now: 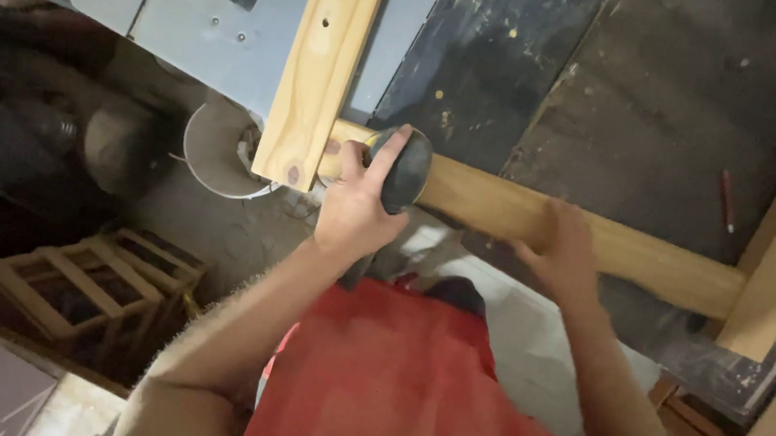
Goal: Sanding the surfaces and edges of a wooden frame using an electric orbital sander on a workbench.
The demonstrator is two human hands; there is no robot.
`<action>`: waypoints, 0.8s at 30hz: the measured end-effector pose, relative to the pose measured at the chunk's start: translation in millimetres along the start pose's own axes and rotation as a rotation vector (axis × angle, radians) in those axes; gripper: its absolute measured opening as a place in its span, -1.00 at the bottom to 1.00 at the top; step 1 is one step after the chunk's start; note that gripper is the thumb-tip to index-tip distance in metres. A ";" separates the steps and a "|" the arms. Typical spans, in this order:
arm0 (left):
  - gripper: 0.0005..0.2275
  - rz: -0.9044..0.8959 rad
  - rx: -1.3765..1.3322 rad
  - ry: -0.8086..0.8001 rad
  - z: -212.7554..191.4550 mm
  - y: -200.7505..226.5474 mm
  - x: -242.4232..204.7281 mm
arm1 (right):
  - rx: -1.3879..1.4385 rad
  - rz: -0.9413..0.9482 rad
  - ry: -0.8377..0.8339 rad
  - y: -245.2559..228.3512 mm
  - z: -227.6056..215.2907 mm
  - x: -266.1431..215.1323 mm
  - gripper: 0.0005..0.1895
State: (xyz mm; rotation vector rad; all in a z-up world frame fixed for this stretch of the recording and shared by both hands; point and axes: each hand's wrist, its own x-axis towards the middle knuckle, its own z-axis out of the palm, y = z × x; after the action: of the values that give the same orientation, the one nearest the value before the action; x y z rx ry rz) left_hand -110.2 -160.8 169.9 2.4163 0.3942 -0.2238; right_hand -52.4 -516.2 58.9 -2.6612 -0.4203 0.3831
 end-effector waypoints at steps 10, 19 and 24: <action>-0.15 -0.171 0.346 -0.063 36.0 95.7 8.4 | -0.191 -0.441 -0.103 86.8 -10.6 30.0 0.26; -0.31 -0.032 0.419 0.025 146.5 171.9 -15.9 | -0.177 -0.448 -0.005 95.9 -0.8 23.5 0.22; -0.33 -0.210 0.438 0.058 94.9 165.5 -12.3 | -0.222 -0.485 0.044 78.4 -19.2 18.0 0.19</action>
State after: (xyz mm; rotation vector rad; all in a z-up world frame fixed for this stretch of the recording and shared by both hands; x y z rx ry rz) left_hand -71.5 -345.7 199.2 2.8140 0.6873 -0.3651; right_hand -11.5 -584.8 37.5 -2.6460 -1.1183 0.1320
